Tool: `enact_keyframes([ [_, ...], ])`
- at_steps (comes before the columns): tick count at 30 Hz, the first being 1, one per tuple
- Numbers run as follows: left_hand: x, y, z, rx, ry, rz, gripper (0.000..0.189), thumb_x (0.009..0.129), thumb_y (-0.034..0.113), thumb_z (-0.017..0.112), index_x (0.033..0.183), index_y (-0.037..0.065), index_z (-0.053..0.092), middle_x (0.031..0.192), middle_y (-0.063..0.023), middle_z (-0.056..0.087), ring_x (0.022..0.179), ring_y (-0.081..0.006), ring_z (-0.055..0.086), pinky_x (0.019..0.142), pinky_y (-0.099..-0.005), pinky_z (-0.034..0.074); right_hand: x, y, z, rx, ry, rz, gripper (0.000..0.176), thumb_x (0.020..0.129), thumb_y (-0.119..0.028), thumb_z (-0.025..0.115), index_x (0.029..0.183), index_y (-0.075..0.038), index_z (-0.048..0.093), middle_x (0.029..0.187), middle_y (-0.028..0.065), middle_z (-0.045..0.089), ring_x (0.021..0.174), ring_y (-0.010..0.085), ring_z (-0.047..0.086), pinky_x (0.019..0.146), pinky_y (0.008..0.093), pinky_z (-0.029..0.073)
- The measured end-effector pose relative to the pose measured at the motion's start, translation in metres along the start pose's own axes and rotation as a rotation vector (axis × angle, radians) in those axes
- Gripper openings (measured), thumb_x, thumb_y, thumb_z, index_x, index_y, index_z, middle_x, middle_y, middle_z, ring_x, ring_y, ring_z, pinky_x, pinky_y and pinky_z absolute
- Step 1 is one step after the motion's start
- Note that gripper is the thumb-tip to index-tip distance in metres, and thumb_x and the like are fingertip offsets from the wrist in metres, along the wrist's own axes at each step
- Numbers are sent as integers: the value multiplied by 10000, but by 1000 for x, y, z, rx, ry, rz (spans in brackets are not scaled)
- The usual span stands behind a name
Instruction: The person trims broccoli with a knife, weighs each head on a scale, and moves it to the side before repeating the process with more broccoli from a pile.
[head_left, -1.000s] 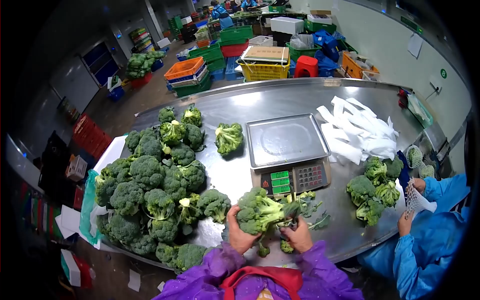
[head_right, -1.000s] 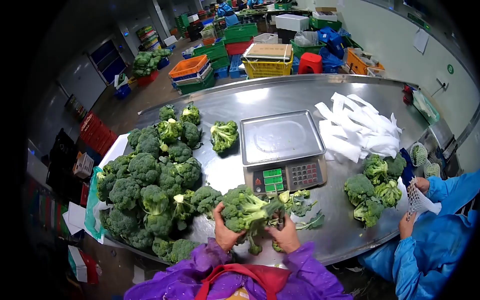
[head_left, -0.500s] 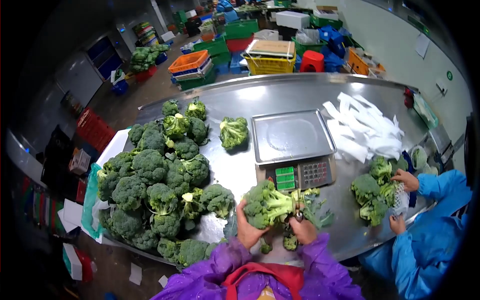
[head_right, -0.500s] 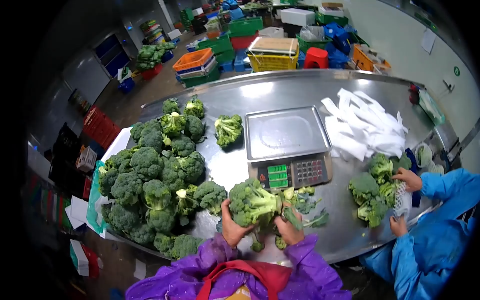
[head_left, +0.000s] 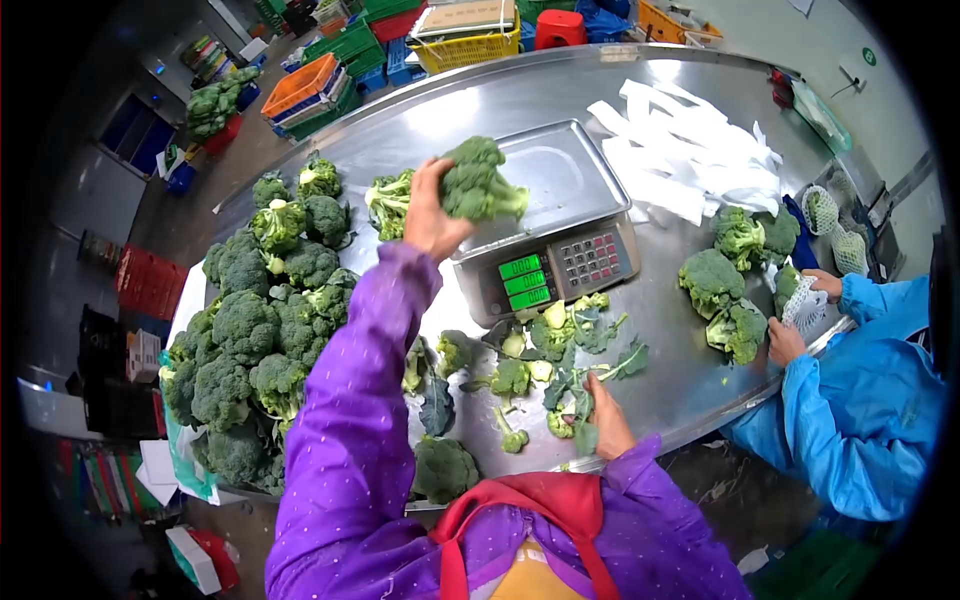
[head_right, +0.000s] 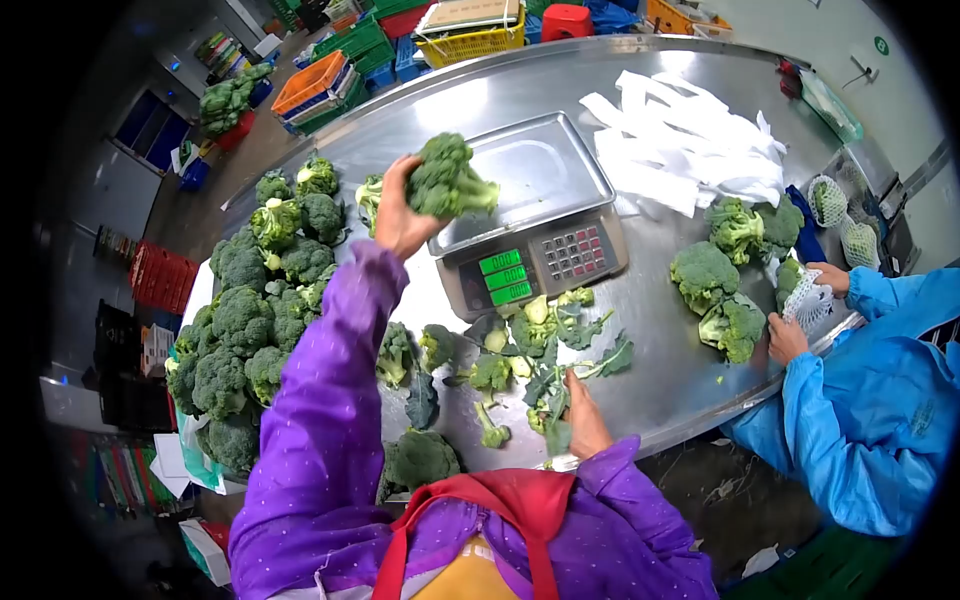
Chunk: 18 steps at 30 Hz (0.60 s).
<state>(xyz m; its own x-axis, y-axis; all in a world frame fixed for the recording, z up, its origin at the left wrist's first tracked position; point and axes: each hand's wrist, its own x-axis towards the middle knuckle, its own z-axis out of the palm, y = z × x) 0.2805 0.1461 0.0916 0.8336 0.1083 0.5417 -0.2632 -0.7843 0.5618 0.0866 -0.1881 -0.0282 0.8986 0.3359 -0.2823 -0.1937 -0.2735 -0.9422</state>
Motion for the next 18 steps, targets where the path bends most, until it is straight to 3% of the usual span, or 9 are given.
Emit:
enact_keyframes([
  [3, 16, -21, 32, 62, -173, -13, 883, 545, 140, 852, 1327, 99, 445, 1406, -253, 364, 1315, -392, 383, 1105, -437, 343, -13, 34, -4, -225, -15, -74, 846, 776, -54, 758, 1459, 25, 265, 1361, 262, 453, 1198, 292, 520, 934, 337, 486],
  [5, 14, -38, 39, 42, -235, -16, 1018, 536, 159, 865, 1416, 143, 354, 1446, -256, 308, 1349, -412, 327, 1121, -455, 317, -21, 26, -17, -277, 19, -58, 830, 768, -56, 762, 1446, 23, 289, 1332, 249, 476, 1177, 294, 533, 931, 342, 485],
  [9, 9, -6, -14, 131, -239, -31, 1123, 546, 211, 877, 1482, 186, 257, 1484, -249, 249, 1375, -415, 287, 1130, -478, 305, -26, 8, -35, -288, 110, -97, 675, 735, -65, 752, 1312, 31, 415, 1169, 223, 555, 1072, 350, 574, 901, 387, 466],
  [11, 5, 0, -50, 102, -258, -118, 1121, 573, 260, 854, 1496, 135, 230, 1501, -219, 255, 1411, -377, 238, 1180, -472, 204, -22, 7, -40, -298, 98, -106, 658, 736, -61, 748, 1300, 28, 422, 1151, 215, 557, 1053, 346, 576, 892, 386, 467],
  [15, -5, -8, -99, 71, -198, -177, 1074, 617, 433, 830, 1487, 142, 272, 1513, -182, 265, 1414, -353, 252, 1176, -496, 212, -16, -8, -43, -281, 96, -114, 619, 740, -55, 735, 1274, 23, 431, 1137, 211, 553, 1028, 343, 577, 876, 387, 470],
  [18, -6, -7, -101, -13, -214, -244, 1039, 632, 439, 831, 1474, 133, 306, 1505, -188, 287, 1409, -365, 259, 1166, -512, 222, -11, -19, -42, -312, 92, -81, 550, 733, -16, 704, 1219, 1, 449, 1098, 174, 575, 1035, 300, 587, 904, 361, 459],
])
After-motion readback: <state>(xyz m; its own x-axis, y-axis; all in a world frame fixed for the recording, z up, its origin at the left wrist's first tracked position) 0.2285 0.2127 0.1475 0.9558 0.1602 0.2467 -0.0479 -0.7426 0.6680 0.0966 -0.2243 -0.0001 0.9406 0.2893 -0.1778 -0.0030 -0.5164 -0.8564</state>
